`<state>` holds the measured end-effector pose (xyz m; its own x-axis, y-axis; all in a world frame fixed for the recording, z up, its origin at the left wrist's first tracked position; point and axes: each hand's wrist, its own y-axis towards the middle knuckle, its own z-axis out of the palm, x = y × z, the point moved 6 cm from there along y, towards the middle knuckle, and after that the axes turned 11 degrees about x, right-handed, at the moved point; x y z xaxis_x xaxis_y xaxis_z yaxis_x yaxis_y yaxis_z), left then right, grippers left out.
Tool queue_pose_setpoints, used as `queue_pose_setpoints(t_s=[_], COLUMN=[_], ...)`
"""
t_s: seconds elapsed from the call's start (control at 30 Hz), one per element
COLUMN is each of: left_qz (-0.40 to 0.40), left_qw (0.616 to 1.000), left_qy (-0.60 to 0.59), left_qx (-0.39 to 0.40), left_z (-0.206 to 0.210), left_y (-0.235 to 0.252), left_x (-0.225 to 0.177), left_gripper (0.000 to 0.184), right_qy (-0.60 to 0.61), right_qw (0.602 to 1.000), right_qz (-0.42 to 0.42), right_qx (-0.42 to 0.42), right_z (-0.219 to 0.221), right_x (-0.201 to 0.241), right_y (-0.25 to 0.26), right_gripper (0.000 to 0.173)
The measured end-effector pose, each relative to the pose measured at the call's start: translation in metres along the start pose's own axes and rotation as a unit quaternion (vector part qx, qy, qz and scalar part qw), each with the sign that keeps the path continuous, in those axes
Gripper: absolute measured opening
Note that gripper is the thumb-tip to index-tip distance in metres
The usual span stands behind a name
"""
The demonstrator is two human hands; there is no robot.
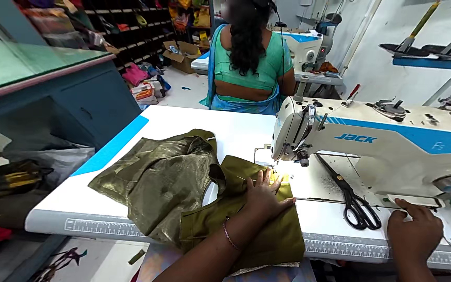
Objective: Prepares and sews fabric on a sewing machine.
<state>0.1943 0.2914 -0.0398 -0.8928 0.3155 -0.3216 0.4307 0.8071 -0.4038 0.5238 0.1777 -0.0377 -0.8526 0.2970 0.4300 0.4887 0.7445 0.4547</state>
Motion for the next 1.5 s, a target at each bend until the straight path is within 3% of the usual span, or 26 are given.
queue_pose_setpoints(t_s=[0.23, 0.47, 0.57, 0.73, 1.5], left_qz=[0.005, 0.011, -0.014, -0.029, -0.002], left_qw=[1.000, 0.999, 1.000, 0.999, 1.000], left_qy=[0.003, 0.016, 0.006, -0.018, -0.002], left_qx=[0.003, -0.025, 0.008, 0.035, 0.007], left_z=[0.003, 0.008, 0.022, 0.018, 0.001], left_y=[-0.001, -0.012, -0.026, -0.023, -0.008], left_x=[0.001, -0.011, -0.022, -0.013, -0.002], left_gripper=[0.083, 0.075, 0.074, 0.086, 0.082], right_qy=[0.039, 0.042, 0.040, 0.045, 0.055], right_qw=[0.998, 0.998, 0.998, 0.998, 0.997], right_qz=[-0.048, -0.048, -0.048, -0.044, -0.051], right_qx=[-0.016, -0.014, -0.012, -0.016, -0.011], right_z=[-0.007, -0.008, -0.007, -0.006, -0.005], right_x=[0.008, 0.008, 0.008, 0.008, 0.008], right_y=[-0.002, -0.003, -0.003, -0.004, -0.004], right_gripper=[0.044, 0.043, 0.043, 0.045, 0.045])
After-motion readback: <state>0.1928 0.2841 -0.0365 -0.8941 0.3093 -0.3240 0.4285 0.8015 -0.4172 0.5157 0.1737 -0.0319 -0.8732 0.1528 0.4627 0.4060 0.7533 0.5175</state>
